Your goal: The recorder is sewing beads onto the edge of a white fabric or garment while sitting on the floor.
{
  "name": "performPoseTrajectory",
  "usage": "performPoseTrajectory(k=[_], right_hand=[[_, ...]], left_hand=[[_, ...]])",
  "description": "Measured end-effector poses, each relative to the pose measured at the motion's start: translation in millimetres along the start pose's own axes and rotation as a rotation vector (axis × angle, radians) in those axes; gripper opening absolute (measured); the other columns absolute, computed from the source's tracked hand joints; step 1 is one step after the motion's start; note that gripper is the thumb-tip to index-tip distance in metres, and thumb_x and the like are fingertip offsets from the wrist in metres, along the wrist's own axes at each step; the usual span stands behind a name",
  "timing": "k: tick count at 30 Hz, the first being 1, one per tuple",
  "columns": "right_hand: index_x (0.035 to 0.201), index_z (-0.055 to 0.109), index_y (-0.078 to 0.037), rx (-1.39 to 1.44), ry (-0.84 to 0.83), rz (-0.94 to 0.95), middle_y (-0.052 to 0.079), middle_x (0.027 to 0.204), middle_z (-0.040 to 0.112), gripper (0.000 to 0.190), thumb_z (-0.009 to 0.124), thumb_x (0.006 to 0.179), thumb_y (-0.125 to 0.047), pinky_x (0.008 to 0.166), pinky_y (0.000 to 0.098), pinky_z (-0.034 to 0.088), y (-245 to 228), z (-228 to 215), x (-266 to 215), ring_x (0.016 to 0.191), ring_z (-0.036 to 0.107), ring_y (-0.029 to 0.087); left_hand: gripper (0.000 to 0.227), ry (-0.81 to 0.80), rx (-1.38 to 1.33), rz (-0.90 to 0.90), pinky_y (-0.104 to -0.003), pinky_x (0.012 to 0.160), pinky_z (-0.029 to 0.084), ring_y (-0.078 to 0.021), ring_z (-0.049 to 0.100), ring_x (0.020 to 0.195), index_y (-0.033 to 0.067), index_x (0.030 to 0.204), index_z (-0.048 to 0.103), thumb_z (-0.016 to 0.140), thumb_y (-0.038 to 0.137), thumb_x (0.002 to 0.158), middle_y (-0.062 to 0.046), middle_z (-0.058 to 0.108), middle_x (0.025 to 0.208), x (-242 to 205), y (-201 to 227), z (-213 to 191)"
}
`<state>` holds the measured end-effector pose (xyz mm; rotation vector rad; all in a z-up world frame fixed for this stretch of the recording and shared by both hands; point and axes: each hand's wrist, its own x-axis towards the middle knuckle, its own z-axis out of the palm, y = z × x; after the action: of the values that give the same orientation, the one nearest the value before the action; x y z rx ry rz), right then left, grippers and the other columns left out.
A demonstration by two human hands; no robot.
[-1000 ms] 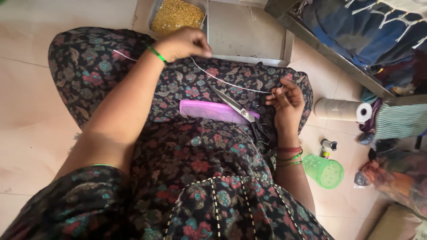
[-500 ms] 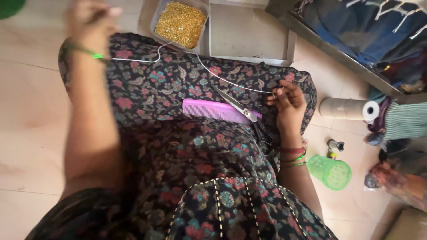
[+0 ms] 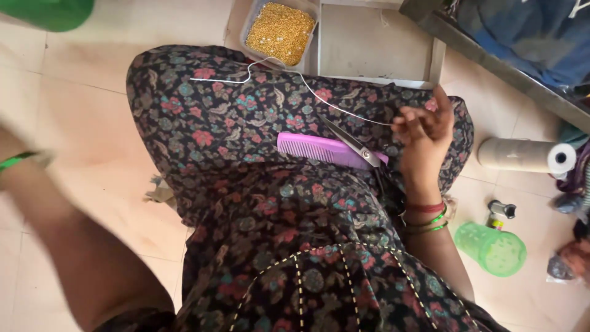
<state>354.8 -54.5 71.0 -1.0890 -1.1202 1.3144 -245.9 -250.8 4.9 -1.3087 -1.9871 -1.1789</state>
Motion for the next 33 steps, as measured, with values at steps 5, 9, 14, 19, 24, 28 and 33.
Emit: performPoseTrajectory(k=[5, 9, 14, 19, 24, 28, 33], right_hand=[[0.123, 0.066, 0.004, 0.095, -0.136, 0.04, 0.013, 0.107, 0.073, 0.017, 0.063, 0.106, 0.004, 0.084, 0.0299, 0.061, 12.7, 11.1, -6.5, 0.091, 0.072, 0.018], [0.111, 0.068, 0.002, -0.021, -0.104, 0.06, 0.011, 0.103, 0.074, 0.009, 0.062, 0.105, 0.003, 0.08, 0.0308, 0.062, 24.1, 17.4, -17.3, 0.085, 0.07, 0.017], [0.106, 0.067, -0.001, 0.099, -0.123, -0.091, 0.002, 0.118, 0.06, 0.008, 0.063, 0.103, 0.005, 0.092, 0.0338, 0.063, 33.8, 13.9, -22.5, 0.106, 0.068, 0.016], [0.107, 0.071, 0.0, -0.05, -0.164, -0.13, 0.003, 0.11, 0.059, 0.01, 0.069, 0.098, 0.004, 0.092, 0.0286, 0.058, 44.9, 33.5, -8.4, 0.102, 0.067, 0.015], [0.104, 0.074, -0.001, -0.186, -0.276, -0.092, 0.003, 0.1, 0.062, 0.009, 0.076, 0.096, 0.0, 0.085, 0.025, 0.052, 53.8, 45.3, 1.5, 0.095, 0.064, 0.012], [0.105, 0.077, -0.002, -0.434, -0.269, -0.174, 0.003, 0.093, 0.065, 0.011, 0.079, 0.094, -0.003, 0.079, 0.0262, 0.051, 45.3, 48.2, 0.0, 0.089, 0.062, 0.013], [0.103, 0.077, -0.003, -0.489, -0.231, -0.161, 0.004, 0.092, 0.065, 0.009, 0.078, 0.094, -0.005, 0.07, 0.0246, 0.051, 45.9, 45.0, -1.7, 0.082, 0.064, 0.011]], left_hand=[[0.019, -0.267, -0.427, -0.148, -0.036, 0.089, 0.061, -0.0235, 0.074, 0.097, 0.0057, 0.108, 0.075, 0.057, 0.007, 0.102, -0.009, 0.074, 0.104, 39.3, 229.5, 43.2], [0.009, -0.895, -1.22, -0.493, -0.027, 0.083, 0.064, -0.0131, 0.077, 0.091, 0.0071, 0.105, 0.073, 0.073, 0.009, 0.097, -0.005, 0.078, 0.097, -40.6, 342.9, 158.4], [0.02, -1.268, -1.758, -1.106, -0.029, 0.085, 0.06, -0.0171, 0.072, 0.095, 0.0006, 0.121, 0.07, 0.068, 0.008, 0.102, -0.008, 0.073, 0.103, -124.0, 345.5, 219.0], [0.022, -1.242, -1.773, -1.183, -0.029, 0.082, 0.06, -0.0161, 0.072, 0.093, 0.0027, 0.123, 0.069, 0.065, 0.012, 0.103, -0.006, 0.073, 0.103, -113.3, 330.9, 216.0], [0.023, -1.153, -1.841, -1.222, -0.029, 0.081, 0.06, -0.014, 0.071, 0.088, 0.0034, 0.125, 0.069, 0.062, 0.014, 0.106, -0.006, 0.074, 0.101, -114.1, 318.5, 215.0], [0.022, -1.174, -1.835, -1.196, -0.03, 0.082, 0.06, -0.0151, 0.072, 0.091, 0.0014, 0.124, 0.068, 0.063, 0.012, 0.106, -0.005, 0.073, 0.102, -111.7, 318.5, 213.8], [0.024, -1.258, -1.783, -1.194, -0.03, 0.083, 0.061, -0.0148, 0.072, 0.092, 0.0005, 0.125, 0.068, 0.063, 0.013, 0.105, -0.005, 0.072, 0.101, -106.9, 321.9, 213.9]])
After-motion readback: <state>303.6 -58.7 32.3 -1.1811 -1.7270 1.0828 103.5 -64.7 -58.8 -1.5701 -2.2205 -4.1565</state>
